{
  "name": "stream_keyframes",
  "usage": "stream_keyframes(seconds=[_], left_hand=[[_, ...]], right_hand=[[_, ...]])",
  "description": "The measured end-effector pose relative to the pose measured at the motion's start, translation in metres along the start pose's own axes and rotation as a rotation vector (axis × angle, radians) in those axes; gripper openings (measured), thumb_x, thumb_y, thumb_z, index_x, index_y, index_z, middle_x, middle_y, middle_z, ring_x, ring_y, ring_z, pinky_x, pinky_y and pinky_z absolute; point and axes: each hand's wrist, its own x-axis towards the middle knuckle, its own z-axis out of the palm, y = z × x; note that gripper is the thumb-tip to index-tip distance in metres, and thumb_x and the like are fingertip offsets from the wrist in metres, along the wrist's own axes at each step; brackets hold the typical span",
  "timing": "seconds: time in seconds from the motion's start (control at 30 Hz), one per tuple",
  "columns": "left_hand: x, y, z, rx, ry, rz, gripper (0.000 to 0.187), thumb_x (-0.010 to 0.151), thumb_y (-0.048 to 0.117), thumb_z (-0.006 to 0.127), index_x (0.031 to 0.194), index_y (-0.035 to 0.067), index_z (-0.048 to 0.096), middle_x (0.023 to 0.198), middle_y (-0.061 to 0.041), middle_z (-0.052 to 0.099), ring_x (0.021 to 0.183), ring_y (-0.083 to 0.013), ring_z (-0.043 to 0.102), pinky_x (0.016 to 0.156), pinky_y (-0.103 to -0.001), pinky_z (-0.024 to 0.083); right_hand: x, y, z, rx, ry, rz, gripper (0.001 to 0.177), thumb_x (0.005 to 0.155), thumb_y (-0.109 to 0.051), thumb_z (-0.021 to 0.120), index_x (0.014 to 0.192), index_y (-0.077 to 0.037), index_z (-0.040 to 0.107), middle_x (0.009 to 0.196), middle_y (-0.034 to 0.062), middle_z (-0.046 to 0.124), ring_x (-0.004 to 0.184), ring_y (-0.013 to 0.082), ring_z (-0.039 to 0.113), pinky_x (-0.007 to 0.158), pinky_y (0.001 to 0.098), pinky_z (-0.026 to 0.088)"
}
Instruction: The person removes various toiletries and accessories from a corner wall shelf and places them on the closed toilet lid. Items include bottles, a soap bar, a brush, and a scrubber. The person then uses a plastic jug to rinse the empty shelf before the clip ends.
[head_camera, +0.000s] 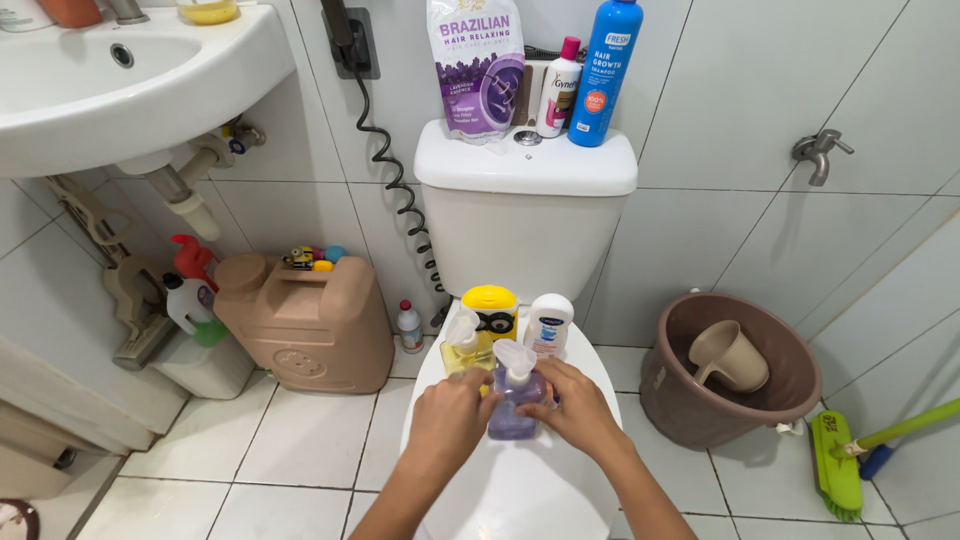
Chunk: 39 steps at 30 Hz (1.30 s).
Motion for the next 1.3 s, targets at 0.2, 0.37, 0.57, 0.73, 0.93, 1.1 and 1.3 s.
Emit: stream_keyframes(seconds=[0.2, 0.37, 0.57, 0.73, 0.93, 1.1, 1.3], left_hand=[[0.008, 0.024, -0.021, 0.139, 0.47, 0.634, 0.032, 0.081, 0.014, 0.072, 0.11, 0.005, 0.063, 0.112, -0.014, 0.072, 0.108, -0.0308, 0.066, 0.088, -0.041, 0.056], [0.043, 0.024, -0.02, 0.213, 0.273, 0.66, 0.042, 0.075, 0.022, 0.074, 0.112, 0.003, 0.068, 0.108, -0.012, 0.072, 0.103, -0.0293, 0.065, 0.081, -0.042, 0.052], [0.052, 0.021, -0.002, 0.278, 0.082, 0.504, 0.035, 0.09, 0.028, 0.075, 0.109, 0.0, 0.068, 0.099, -0.013, 0.07, 0.102, -0.0283, 0.064, 0.079, -0.04, 0.054], [0.054, 0.019, -0.014, 0.152, 0.247, 0.66, 0.045, 0.077, 0.031, 0.078, 0.109, 0.0, 0.07, 0.099, -0.013, 0.072, 0.1, -0.0317, 0.065, 0.081, -0.045, 0.051], [0.05, -0.05, -0.039, -0.19, 0.501, 0.319, 0.033, 0.091, 0.001, 0.065, 0.122, 0.01, 0.072, 0.109, -0.009, 0.076, 0.106, -0.03, 0.068, 0.09, -0.039, 0.056], [0.036, -0.091, -0.018, -0.458, 0.325, 0.089, 0.054, 0.079, 0.003, 0.066, 0.132, 0.013, 0.064, 0.123, -0.009, 0.073, 0.11, -0.0285, 0.071, 0.091, -0.038, 0.057], [0.042, -0.068, 0.004, -0.368, 0.204, 0.083, 0.079, 0.065, 0.02, 0.096, 0.133, 0.009, 0.058, 0.13, -0.015, 0.066, 0.116, -0.0346, 0.062, 0.094, -0.044, 0.05]], right_hand=[[0.0, -0.006, -0.001, -0.066, 0.016, -0.026, 0.065, 0.065, -0.035, 0.092, 0.119, -0.011, 0.067, 0.113, 0.0021, 0.072, 0.092, 0.0256, 0.068, 0.08, 0.0379, 0.056], [0.0, -0.01, -0.002, -0.107, -0.01, 0.064, 0.061, 0.064, -0.036, 0.093, 0.113, -0.01, 0.066, 0.105, 0.0015, 0.072, 0.09, 0.0249, 0.068, 0.078, 0.0391, 0.056], [0.0, -0.015, 0.004, -0.091, 0.05, 0.101, 0.061, 0.062, -0.033, 0.093, 0.114, -0.014, 0.068, 0.105, 0.0018, 0.073, 0.094, 0.0254, 0.07, 0.08, 0.0405, 0.055], [0.0, -0.015, 0.0, -0.113, 0.028, 0.155, 0.058, 0.066, -0.031, 0.092, 0.118, -0.016, 0.069, 0.106, 0.0028, 0.074, 0.096, 0.0244, 0.07, 0.083, 0.0386, 0.056], [-0.001, -0.014, -0.003, 0.019, 0.032, 0.177, 0.074, 0.068, -0.025, 0.089, 0.135, -0.016, 0.06, 0.115, 0.0041, 0.072, 0.094, 0.0231, 0.071, 0.083, 0.0367, 0.057], [-0.002, -0.018, -0.003, 0.079, 0.031, 0.228, 0.085, 0.072, -0.03, 0.088, 0.145, -0.012, 0.049, 0.125, 0.0071, 0.069, 0.102, 0.0212, 0.072, 0.089, 0.036, 0.058], [-0.012, -0.023, -0.008, -0.132, 0.111, 0.183, 0.105, 0.069, -0.039, 0.092, 0.154, -0.013, 0.036, 0.148, 0.0137, 0.048, 0.137, 0.0324, 0.045, 0.109, 0.0472, 0.042]])
